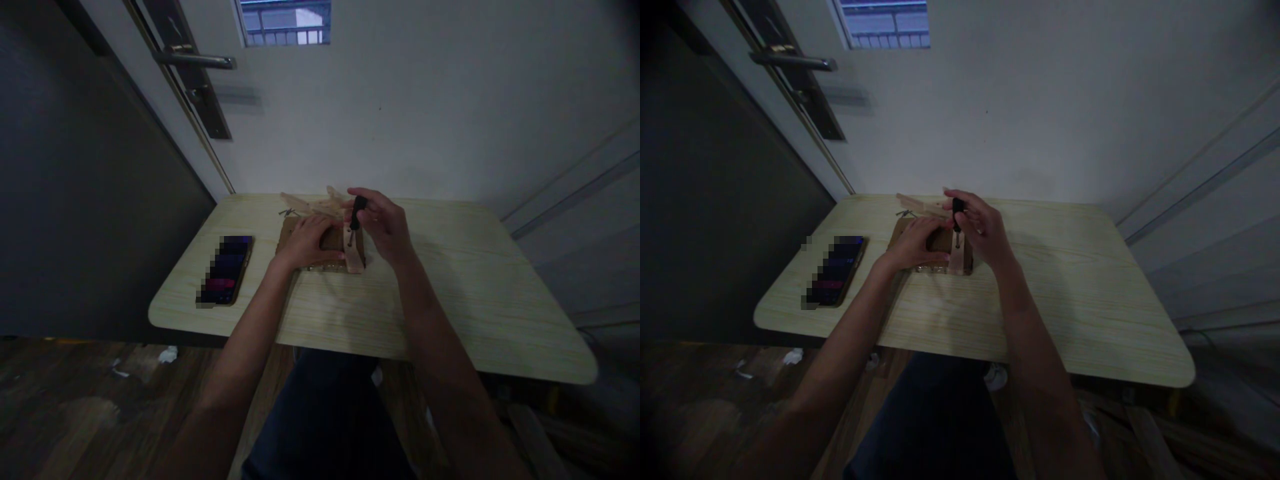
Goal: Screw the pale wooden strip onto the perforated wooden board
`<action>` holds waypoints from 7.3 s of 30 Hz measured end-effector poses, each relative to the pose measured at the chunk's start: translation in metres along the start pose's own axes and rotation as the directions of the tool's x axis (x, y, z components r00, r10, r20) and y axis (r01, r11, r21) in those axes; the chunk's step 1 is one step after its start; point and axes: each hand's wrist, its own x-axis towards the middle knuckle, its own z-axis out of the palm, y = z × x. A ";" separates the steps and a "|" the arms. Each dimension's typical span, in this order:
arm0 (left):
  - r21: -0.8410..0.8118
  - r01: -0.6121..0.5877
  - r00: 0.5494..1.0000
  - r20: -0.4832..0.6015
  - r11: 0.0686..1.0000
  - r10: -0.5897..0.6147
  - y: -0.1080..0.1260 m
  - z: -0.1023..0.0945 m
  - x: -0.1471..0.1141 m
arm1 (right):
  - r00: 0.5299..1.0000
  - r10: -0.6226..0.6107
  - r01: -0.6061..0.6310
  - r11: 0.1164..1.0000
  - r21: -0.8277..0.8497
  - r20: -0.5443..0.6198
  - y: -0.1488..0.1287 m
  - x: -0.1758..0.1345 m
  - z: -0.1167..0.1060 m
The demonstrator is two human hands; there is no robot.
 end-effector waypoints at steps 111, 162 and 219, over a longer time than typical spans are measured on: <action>0.022 0.010 1.000 0.003 1.000 -0.010 0.000 0.000 -0.001 | 0.962 -0.088 0.044 0.984 -0.172 -0.260 0.006 0.002 0.007; -0.014 0.003 1.000 0.006 1.000 -0.003 -0.001 -0.002 0.000 | 0.997 -0.036 0.037 0.999 -0.007 0.066 0.001 0.002 -0.001; 0.020 0.005 1.000 -0.007 1.000 -0.005 -0.001 0.001 0.001 | 0.997 0.000 -0.007 0.996 -0.090 -0.077 0.006 0.000 -0.001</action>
